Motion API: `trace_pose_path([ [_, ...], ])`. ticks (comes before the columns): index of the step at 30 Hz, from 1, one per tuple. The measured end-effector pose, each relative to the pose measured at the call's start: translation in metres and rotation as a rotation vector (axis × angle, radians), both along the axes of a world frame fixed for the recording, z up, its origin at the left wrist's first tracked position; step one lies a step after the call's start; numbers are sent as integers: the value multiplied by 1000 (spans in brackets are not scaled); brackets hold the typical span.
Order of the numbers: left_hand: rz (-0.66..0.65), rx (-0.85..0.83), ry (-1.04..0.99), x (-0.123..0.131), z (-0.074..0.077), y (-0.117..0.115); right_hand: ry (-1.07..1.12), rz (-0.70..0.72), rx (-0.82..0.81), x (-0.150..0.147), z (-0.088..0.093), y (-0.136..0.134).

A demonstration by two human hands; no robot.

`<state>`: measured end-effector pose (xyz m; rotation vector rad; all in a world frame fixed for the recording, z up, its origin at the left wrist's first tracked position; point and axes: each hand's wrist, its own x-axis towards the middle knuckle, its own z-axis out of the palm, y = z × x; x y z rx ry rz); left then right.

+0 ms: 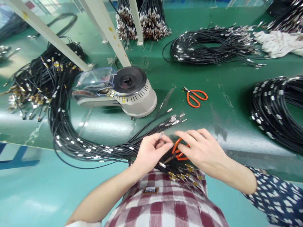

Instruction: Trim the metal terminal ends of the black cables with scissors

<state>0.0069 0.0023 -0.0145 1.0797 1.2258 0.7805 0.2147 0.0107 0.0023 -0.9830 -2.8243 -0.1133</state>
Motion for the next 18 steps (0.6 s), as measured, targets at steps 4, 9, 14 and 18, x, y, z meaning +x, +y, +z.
trace_pose_path([
  [4, 130, 5, -104, -9, 1, 1, 119, -165, -176, 12, -2, 7],
  [9, 196, -51, -194, -9, 4, 4, 944, -479, -882, 5, 1, 22],
  [14, 261, -17, -193, -5, 5, 5, 1213, -540, -1135, -29, -4, 19],
  [18, 265, -2, -217, -5, 5, 5, 1266, -537, -1059, -38, -3, 16],
])
